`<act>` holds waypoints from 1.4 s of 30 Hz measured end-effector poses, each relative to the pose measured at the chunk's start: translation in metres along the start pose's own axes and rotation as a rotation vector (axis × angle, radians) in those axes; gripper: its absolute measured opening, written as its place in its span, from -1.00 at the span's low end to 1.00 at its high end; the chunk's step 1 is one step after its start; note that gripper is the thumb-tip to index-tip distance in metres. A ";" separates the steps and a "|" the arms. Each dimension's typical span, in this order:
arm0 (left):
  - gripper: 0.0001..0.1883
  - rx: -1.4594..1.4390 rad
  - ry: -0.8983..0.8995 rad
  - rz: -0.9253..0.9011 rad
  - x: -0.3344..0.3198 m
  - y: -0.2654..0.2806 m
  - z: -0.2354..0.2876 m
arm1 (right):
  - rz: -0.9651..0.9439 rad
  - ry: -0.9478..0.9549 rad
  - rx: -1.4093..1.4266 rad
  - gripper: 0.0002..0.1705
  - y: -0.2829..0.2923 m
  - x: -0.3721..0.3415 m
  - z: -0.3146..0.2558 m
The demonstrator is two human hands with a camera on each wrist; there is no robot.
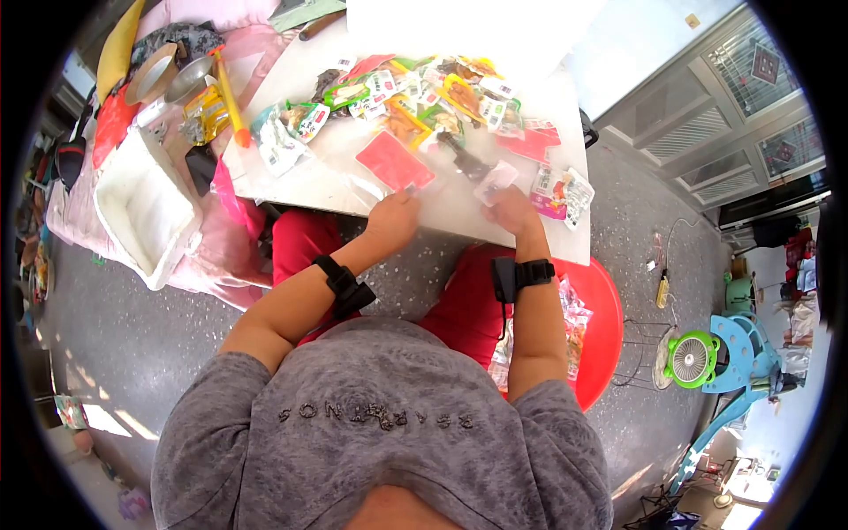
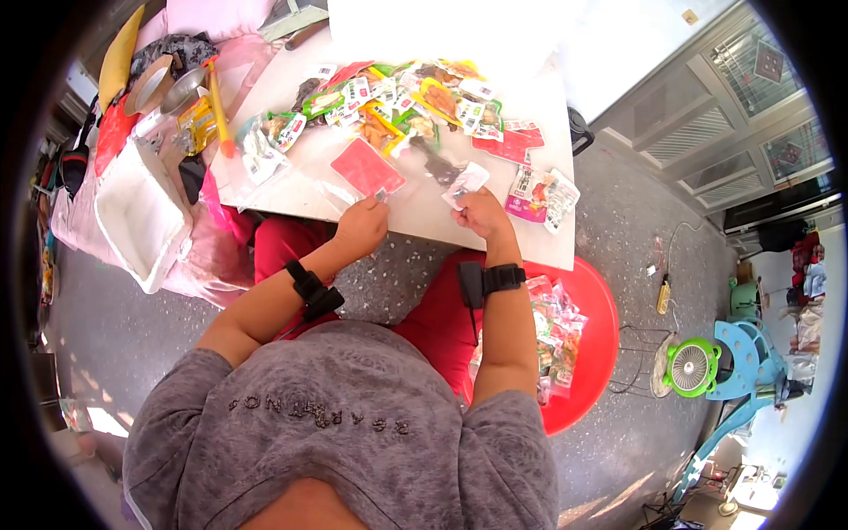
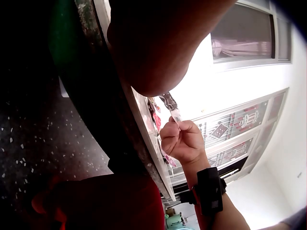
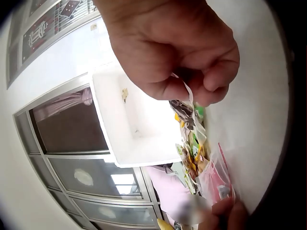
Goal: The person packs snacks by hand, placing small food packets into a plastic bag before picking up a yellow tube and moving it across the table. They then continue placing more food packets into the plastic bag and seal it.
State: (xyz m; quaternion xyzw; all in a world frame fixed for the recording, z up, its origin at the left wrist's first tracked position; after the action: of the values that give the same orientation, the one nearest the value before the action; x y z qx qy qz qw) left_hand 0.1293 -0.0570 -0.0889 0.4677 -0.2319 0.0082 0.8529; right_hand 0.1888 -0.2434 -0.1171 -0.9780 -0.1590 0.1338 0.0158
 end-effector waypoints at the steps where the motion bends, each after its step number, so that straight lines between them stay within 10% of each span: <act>1: -0.97 0.001 0.015 -0.006 0.000 0.000 -0.001 | 0.027 -0.020 -0.012 -0.78 -0.004 -0.004 -0.006; 11: -0.97 -0.014 -0.012 0.013 0.000 -0.002 -0.002 | 0.707 0.457 -1.165 -0.60 0.118 0.043 -0.057; 26: -0.95 -0.054 0.029 -0.051 0.001 -0.001 -0.003 | 0.630 0.060 -1.122 -0.43 0.161 0.107 -0.043; 42: -0.94 -0.006 0.004 -0.061 0.000 0.000 -0.001 | 0.545 0.311 -0.236 -0.69 0.140 0.031 -0.045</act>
State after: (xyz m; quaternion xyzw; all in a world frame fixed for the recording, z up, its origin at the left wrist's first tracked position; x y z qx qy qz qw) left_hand 0.1299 -0.0566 -0.0895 0.4721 -0.2159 -0.0176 0.8545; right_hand 0.2726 -0.3660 -0.0921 -0.9884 0.0984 -0.0373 -0.1098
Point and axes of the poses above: each hand's wrist, its own x-axis towards the middle knuckle, its own y-axis out of the back of the hand, z = x × y, the point moved 8 cm from there along x, towards the middle knuckle, and after that the axes turned 7 degrees about y, right-handed, at the moved point
